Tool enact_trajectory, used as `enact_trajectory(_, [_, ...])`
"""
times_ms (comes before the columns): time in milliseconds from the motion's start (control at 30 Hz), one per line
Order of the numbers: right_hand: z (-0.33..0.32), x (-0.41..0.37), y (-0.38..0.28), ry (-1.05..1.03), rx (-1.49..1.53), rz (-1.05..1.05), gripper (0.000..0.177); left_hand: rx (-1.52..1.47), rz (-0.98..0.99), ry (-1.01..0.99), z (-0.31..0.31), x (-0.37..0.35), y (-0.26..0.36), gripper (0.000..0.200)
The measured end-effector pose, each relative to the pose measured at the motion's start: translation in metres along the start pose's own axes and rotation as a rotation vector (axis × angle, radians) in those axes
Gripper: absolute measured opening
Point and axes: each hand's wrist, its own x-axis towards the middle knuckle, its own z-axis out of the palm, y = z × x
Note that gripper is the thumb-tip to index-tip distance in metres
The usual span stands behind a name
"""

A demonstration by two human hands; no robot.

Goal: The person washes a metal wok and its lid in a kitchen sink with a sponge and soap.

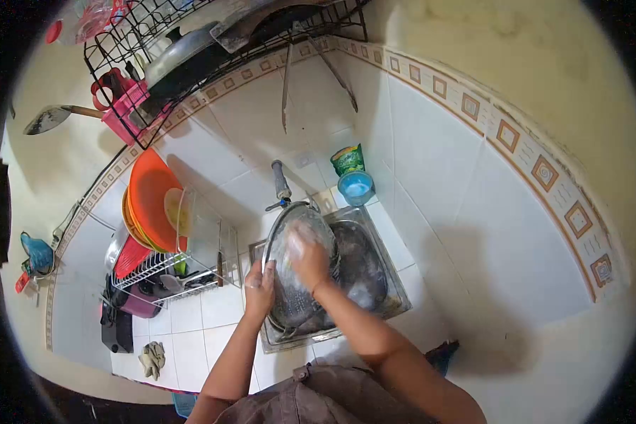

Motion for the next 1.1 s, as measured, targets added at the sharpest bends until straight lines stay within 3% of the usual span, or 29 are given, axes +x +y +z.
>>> enact_trajectory(100, [0.006,0.042,0.08,-0.038,0.199,0.308,0.026,0.026,0.017,0.039,-0.001,-0.001,0.005,0.027])
enact_trajectory(133, [0.002,0.033,0.089,-0.008,0.357,0.653,0.025,0.019,0.037,0.049,-0.002,0.0,0.009,0.025])
enact_trajectory(167, [-0.004,0.021,0.089,0.001,0.17,0.66,0.025,0.047,-0.033,-0.008,-0.005,0.0,0.012,0.027])
enact_trajectory(200, [0.006,-0.003,0.108,0.141,0.109,0.463,0.026,0.073,-0.105,-0.067,-0.008,0.002,0.013,0.032])
enact_trajectory(233, [0.003,-0.023,0.089,0.182,-0.006,0.425,0.024,0.08,-0.072,-0.043,-0.007,0.004,0.011,0.031])
enact_trajectory(300, [-0.008,-0.051,0.01,0.251,-0.048,0.232,0.021,0.099,-0.019,-0.01,-0.005,0.003,0.006,0.031])
enact_trajectory(400, [-0.014,-0.051,-0.047,-0.036,-0.112,-0.11,0.037,0.01,0.01,0.008,-0.001,0.001,0.005,0.03])
enact_trajectory(467, [-0.012,-0.013,-0.044,-0.102,-0.16,-0.179,0.037,-0.056,0.009,0.014,0.003,-0.001,0.001,0.025])
enact_trajectory(533, [-0.006,0.046,-0.025,-0.418,-0.074,0.475,0.034,0.014,-0.055,-0.045,-0.005,-0.003,0.012,0.028])
enact_trajectory(600, [0.004,0.081,0.009,-0.379,-0.135,0.455,0.033,0.012,0.01,-0.006,0.002,-0.005,0.001,0.028])
enact_trajectory(733, [0.017,0.028,-0.025,-0.27,-0.375,0.047,0.035,-0.023,0.035,-0.014,-0.002,-0.001,0.009,0.031])
enact_trajectory(800, [0.006,-0.015,-0.061,-0.189,-0.223,-0.077,0.033,-0.039,0.155,0.019,0.003,-0.001,-0.009,0.033])
enact_trajectory(833, [0.005,-0.023,-0.06,-0.177,-0.176,-0.116,0.032,-0.2,0.107,0.055,0.008,-0.002,-0.009,0.039])
enact_trajectory(867, [0.003,-0.026,-0.057,-0.159,-0.128,-0.155,0.031,-0.167,0.063,0.045,0.007,-0.002,-0.007,0.04])
enact_trajectory(967, [0.006,0.025,-0.028,-0.015,-0.029,-0.094,0.022,-0.058,-0.059,0.062,0.005,-0.006,-0.008,0.043])
enact_trajectory(1033, [0.013,0.061,0.004,-0.111,0.097,0.155,0.02,-0.128,-0.055,0.075,0.006,-0.009,-0.001,0.043])
enact_trajectory(1100, [0.024,0.056,0.011,-0.056,-0.052,0.054,0.021,-0.054,-0.061,0.074,-0.001,-0.006,0.015,0.053])
